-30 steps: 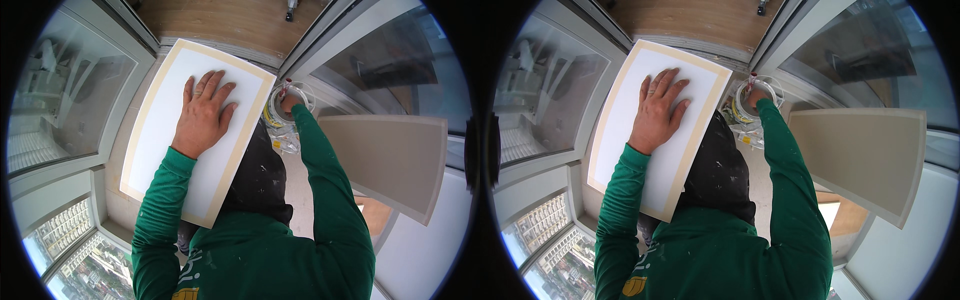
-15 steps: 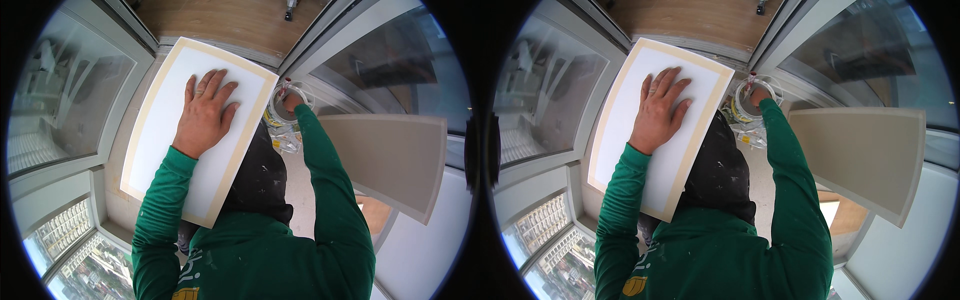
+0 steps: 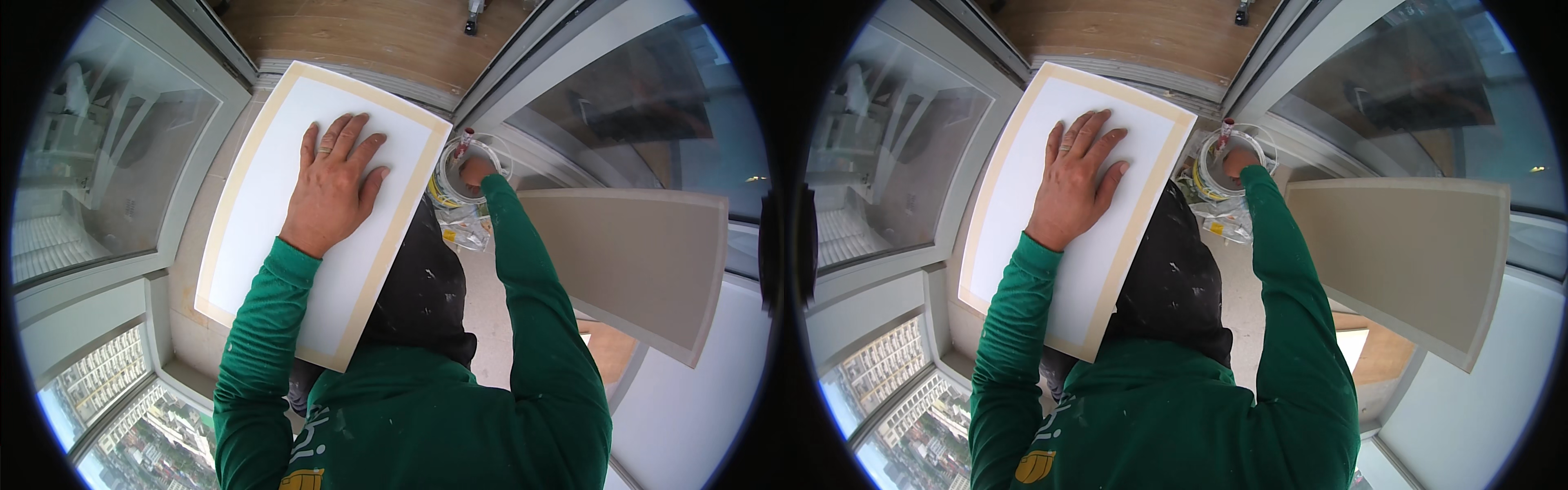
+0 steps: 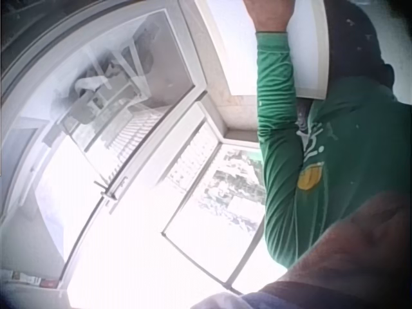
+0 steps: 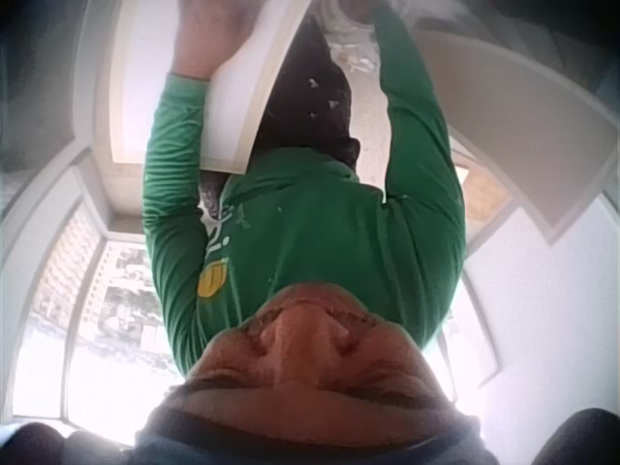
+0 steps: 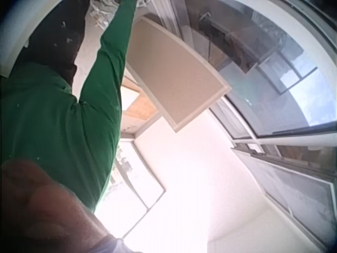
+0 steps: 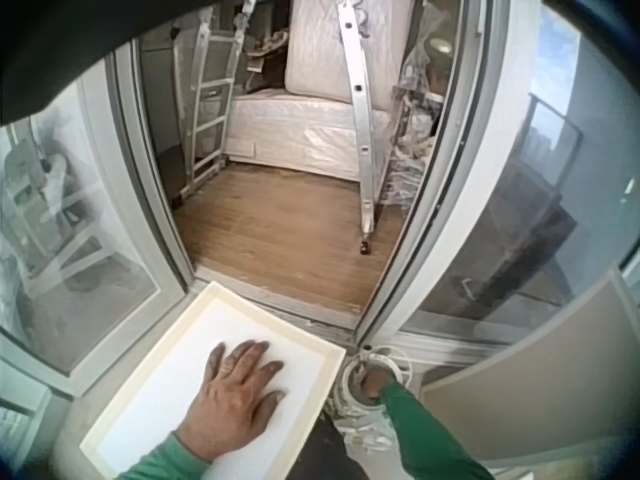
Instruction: The person paints the edge and corner of a rectangular panel using a small brush, dipping it into a paint bucket and then carefully applying white paint to the surface while holding the panel steady with the other hand.
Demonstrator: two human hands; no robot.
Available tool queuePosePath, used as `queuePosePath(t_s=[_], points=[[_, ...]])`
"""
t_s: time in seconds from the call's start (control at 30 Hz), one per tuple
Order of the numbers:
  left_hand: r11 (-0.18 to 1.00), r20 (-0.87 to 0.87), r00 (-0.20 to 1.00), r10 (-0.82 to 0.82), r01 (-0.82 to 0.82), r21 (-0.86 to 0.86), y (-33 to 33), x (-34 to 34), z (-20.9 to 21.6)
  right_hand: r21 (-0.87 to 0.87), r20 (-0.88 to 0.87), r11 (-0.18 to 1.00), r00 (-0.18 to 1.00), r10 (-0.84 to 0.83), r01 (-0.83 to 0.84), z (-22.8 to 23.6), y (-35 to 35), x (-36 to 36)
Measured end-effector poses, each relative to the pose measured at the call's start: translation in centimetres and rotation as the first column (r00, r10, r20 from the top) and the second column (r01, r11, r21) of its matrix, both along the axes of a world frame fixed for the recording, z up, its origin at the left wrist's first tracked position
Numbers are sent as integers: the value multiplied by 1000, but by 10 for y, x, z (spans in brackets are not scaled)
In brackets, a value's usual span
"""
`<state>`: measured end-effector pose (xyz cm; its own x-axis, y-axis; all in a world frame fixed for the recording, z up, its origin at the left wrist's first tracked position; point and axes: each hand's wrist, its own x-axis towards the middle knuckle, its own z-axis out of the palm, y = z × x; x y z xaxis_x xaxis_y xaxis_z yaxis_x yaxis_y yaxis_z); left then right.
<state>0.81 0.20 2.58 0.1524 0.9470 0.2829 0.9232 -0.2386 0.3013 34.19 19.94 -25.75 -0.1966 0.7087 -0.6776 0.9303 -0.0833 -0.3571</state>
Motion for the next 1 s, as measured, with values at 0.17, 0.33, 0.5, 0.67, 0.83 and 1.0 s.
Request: queuePosePath(t_s=[0.17, 0.33, 0.5, 0.67, 0.83, 1.0], points=[[1000, 14, 1000, -4, 4, 24, 0, 0, -5, 0, -235, 998, 970, -60, 61, 40, -5, 25], [999, 11, 1000, -11, 11, 54, -1, 1, -5, 73, -397, 930, 865, -305, 361, 92, -36, 49], [998, 22, 1000, -18, 16, 65, -3, 0, -7, 96, -586, 862, 729, -355, 497, 112, -76, 63], [999, 16, 1000, -1, 0, 42, -4, 1, -7, 342, -478, 848, 852, -214, 405, 107, -114, 67], [998, 21, 1000, -2, 1, 68, -6, 0, -11, 401, -460, 814, 861, -216, 419, 109, -128, 73], [998, 24, 1000, 1, -3, 66, -9, -2, -11, 242, -539, 791, 756, -372, 562, 94, -137, 70]])
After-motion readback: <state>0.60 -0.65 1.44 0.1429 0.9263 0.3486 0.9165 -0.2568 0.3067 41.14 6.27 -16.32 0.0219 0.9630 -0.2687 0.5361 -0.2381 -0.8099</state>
